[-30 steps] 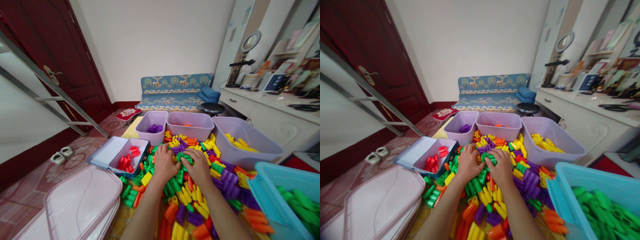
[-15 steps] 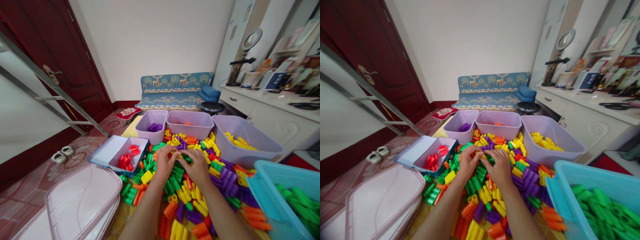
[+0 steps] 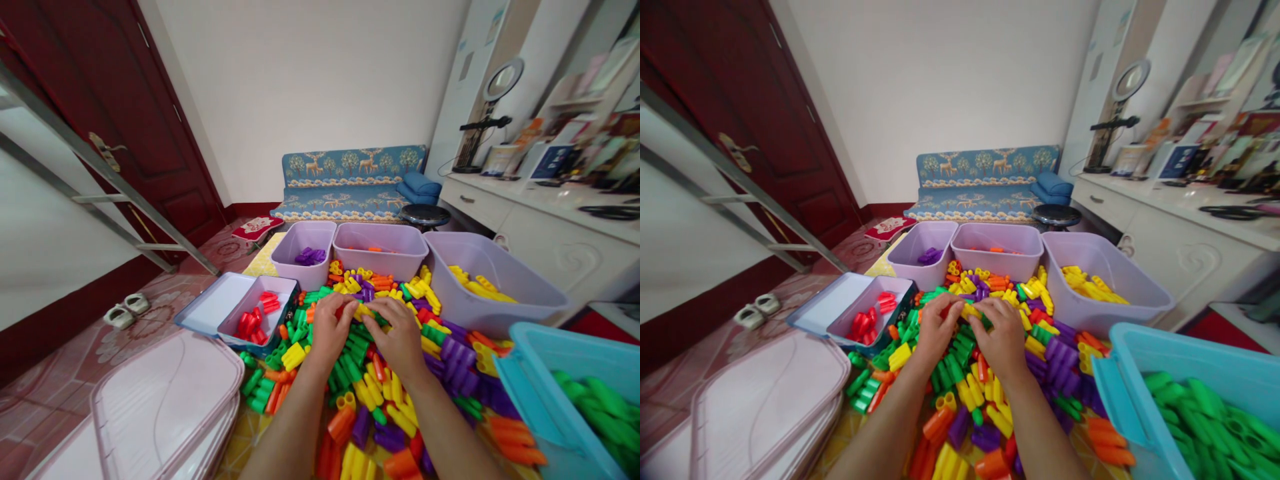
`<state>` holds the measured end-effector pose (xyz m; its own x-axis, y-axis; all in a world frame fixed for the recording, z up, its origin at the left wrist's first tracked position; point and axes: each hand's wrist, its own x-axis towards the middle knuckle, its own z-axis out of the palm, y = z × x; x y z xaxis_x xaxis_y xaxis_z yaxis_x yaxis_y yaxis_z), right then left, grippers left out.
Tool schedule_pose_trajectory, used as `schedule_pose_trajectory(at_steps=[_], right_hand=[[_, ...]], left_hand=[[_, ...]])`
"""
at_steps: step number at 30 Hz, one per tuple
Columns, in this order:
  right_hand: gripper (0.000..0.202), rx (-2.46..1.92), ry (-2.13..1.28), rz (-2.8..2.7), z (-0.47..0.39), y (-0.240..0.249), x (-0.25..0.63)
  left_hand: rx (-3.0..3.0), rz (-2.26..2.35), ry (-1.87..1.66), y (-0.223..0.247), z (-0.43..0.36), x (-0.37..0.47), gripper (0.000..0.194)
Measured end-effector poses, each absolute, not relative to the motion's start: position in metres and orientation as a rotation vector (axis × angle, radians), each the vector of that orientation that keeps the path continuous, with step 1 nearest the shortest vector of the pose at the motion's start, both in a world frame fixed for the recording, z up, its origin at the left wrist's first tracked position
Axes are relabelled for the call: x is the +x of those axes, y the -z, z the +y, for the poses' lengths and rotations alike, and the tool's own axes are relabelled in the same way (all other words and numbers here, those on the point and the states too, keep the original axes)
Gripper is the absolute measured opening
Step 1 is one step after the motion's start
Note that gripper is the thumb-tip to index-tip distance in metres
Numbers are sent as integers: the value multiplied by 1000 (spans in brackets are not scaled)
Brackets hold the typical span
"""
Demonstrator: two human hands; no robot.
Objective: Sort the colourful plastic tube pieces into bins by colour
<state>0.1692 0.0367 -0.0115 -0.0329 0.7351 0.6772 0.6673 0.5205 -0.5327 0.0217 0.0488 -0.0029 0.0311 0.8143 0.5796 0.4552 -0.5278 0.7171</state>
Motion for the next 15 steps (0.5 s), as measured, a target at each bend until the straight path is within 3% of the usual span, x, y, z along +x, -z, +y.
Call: schedule_pose_trajectory(at_steps=[9, 15], right_hand=[[34, -1200, -601, -1130, 41, -12, 200], [30, -844, -723, -542, 47, -29, 227]], left_hand=[[2023, 1317, -1541, 10, 53, 21, 12], [2045, 1311, -1520, 11, 54, 21, 16]])
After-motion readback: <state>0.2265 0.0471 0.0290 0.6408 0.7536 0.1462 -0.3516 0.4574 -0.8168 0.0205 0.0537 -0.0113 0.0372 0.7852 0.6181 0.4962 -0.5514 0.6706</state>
